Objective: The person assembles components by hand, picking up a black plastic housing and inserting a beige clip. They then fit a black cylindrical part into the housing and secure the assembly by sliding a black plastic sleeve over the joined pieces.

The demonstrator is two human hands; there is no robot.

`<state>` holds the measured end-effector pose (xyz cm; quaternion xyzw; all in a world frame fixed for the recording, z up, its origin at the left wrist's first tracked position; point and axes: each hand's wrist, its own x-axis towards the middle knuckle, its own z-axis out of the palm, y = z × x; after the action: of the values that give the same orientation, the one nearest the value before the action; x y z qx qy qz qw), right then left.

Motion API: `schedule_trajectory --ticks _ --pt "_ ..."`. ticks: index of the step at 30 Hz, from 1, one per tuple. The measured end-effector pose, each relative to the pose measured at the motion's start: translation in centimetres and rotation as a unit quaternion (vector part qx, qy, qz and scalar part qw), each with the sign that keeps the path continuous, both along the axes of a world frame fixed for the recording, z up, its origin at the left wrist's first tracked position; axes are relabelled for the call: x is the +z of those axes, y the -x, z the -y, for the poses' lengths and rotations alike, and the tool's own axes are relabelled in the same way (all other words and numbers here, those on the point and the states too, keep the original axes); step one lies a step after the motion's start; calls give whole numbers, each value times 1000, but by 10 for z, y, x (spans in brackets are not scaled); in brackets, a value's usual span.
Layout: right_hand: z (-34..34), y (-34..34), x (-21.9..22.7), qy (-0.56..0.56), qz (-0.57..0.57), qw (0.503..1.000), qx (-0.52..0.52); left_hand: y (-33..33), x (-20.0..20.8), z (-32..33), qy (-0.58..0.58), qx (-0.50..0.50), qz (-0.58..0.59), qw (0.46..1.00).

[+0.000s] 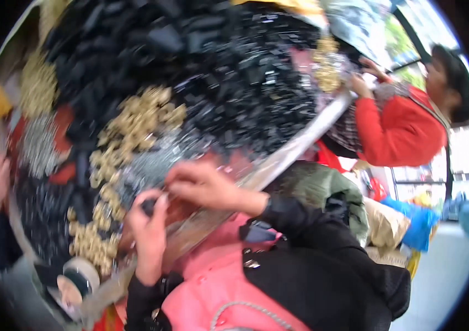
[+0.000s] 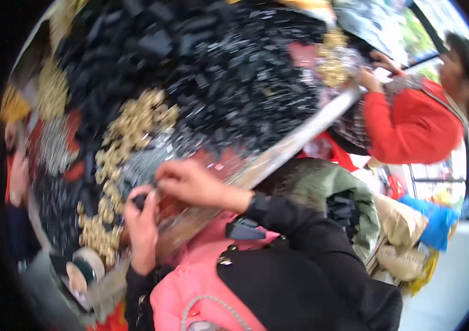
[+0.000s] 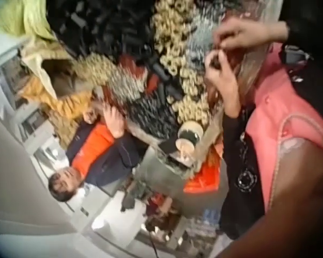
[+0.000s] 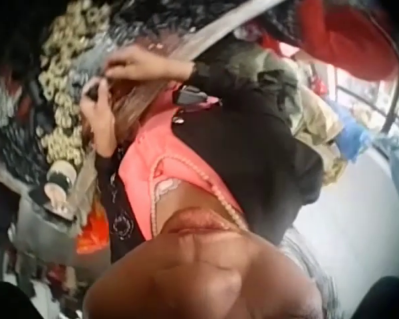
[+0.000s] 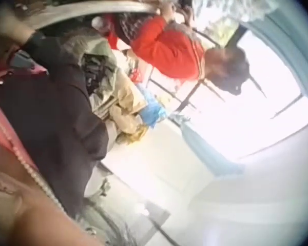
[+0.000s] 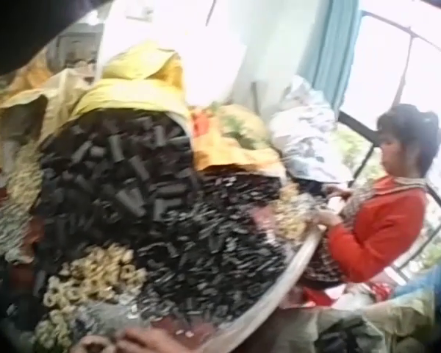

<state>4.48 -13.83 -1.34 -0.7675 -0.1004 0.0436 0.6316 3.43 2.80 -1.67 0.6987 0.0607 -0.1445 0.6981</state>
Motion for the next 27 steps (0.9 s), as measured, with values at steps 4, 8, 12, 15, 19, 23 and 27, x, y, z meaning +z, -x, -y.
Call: schedule_trajectory --ticks 4,8,12,15,19,23,27 --pt "2 0 16 -26 -32 998 42 -1 7 6 41 -18 10 999" --pt "3 3 18 -71 -75 991 86 3 10 5 38 -9 -11 999" --pt "4 6 16 62 4 996 71 2 12 10 140 6 -103 985" --pt "-2 6 14 100 48 993 29 1 12 8 137 33 -94 986" --pt "-2 6 17 -28 -99 994 44 3 11 5 90 9 -29 995" --pt "-7 8 20 -116 -170 973 102 7 12 1 27 -21 45 998" --pt "-6 10 23 -144 -209 958 135 12 18 2 2 -42 73 996"
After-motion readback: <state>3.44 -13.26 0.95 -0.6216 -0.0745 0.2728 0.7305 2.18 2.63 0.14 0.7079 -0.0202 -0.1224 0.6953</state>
